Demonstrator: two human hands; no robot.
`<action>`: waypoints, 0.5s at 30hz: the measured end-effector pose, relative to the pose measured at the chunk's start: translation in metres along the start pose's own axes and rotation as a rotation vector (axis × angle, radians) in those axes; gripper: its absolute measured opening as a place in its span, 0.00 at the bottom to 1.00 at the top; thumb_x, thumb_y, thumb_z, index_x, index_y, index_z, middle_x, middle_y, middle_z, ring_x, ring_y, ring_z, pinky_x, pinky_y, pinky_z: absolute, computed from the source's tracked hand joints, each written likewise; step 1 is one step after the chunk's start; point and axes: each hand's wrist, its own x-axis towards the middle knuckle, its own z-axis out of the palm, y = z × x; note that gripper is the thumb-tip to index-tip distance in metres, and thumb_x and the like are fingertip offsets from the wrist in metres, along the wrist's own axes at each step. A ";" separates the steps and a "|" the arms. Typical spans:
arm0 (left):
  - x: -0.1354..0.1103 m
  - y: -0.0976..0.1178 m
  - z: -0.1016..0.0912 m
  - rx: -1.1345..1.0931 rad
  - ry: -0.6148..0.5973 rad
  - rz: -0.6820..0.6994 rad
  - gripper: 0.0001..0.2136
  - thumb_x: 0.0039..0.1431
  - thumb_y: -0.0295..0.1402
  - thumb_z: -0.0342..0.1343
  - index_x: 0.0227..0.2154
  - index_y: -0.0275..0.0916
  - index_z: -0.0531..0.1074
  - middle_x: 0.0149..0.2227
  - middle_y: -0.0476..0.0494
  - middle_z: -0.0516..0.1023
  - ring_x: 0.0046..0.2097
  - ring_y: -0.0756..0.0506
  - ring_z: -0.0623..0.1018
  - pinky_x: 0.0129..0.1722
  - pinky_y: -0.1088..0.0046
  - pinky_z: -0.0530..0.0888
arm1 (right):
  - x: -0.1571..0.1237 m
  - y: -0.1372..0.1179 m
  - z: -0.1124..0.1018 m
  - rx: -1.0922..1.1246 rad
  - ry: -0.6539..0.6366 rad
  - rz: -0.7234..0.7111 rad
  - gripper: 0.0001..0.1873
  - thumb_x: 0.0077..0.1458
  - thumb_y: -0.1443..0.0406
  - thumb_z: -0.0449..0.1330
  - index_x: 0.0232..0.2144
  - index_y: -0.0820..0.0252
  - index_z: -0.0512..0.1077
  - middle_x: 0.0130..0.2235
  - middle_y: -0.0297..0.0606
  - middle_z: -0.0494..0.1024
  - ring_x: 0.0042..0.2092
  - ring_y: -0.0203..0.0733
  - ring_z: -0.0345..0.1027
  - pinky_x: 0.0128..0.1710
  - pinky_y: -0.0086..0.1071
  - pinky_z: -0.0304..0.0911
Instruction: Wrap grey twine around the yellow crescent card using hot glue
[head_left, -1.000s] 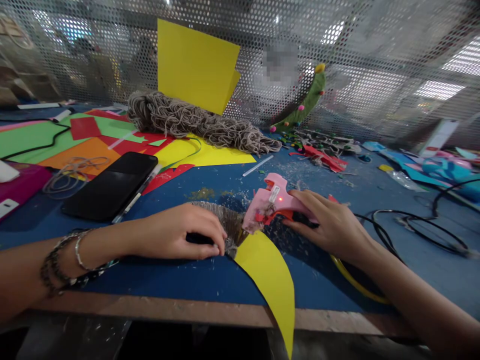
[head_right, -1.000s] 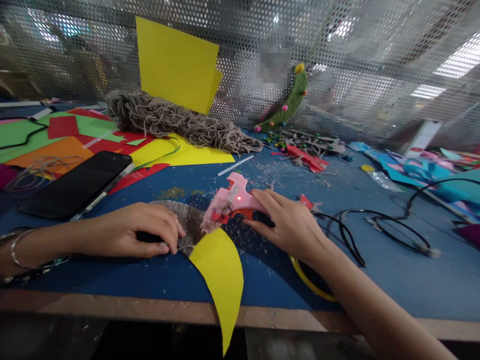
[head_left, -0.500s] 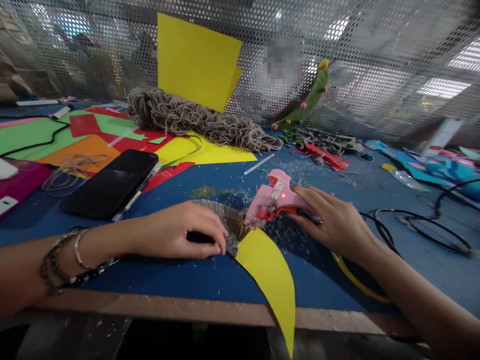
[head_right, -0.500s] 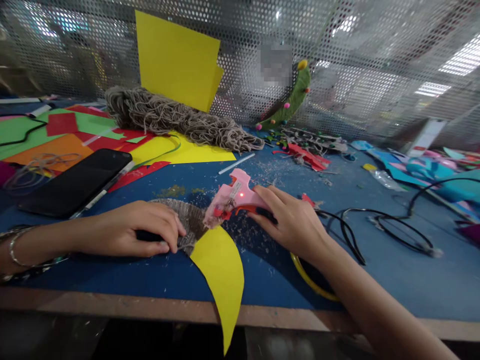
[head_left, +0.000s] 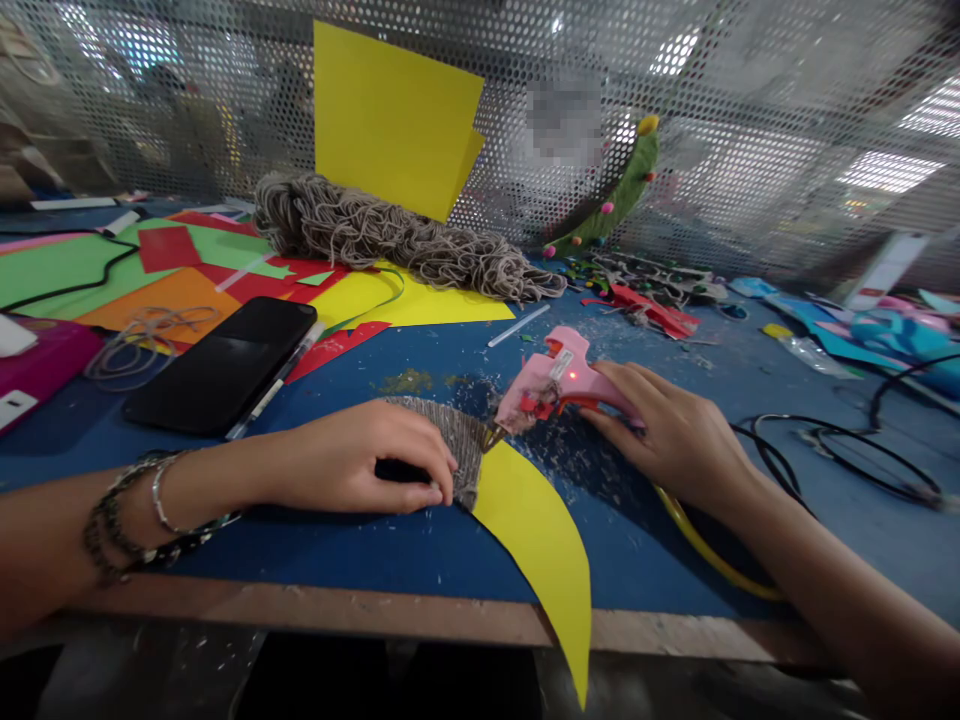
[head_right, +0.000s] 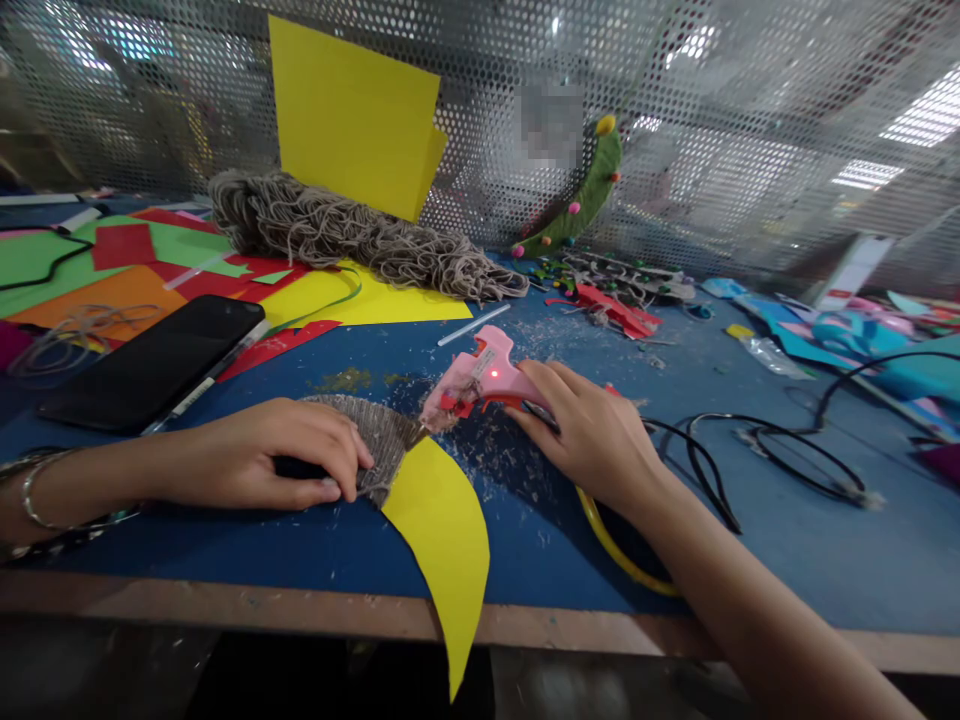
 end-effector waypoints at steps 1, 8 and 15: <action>0.000 0.000 0.000 0.000 -0.001 0.000 0.05 0.59 0.26 0.52 0.33 0.38 0.73 0.35 0.45 0.78 0.43 0.47 0.76 0.44 0.76 0.70 | 0.000 0.000 0.000 -0.001 -0.005 0.012 0.23 0.57 0.53 0.47 0.47 0.59 0.67 0.41 0.45 0.75 0.36 0.50 0.71 0.25 0.36 0.64; 0.000 -0.001 0.001 0.001 -0.006 -0.003 0.05 0.59 0.26 0.52 0.33 0.37 0.73 0.36 0.45 0.78 0.43 0.47 0.76 0.44 0.76 0.70 | 0.000 0.002 0.001 -0.029 -0.039 0.055 0.25 0.58 0.52 0.44 0.48 0.61 0.67 0.43 0.48 0.75 0.38 0.55 0.72 0.27 0.42 0.65; 0.000 -0.001 0.001 -0.003 -0.008 -0.009 0.05 0.59 0.26 0.52 0.33 0.38 0.73 0.35 0.45 0.79 0.43 0.47 0.76 0.44 0.75 0.70 | 0.000 0.003 0.002 -0.013 -0.037 0.054 0.24 0.58 0.54 0.45 0.49 0.61 0.66 0.44 0.49 0.75 0.40 0.57 0.71 0.28 0.43 0.66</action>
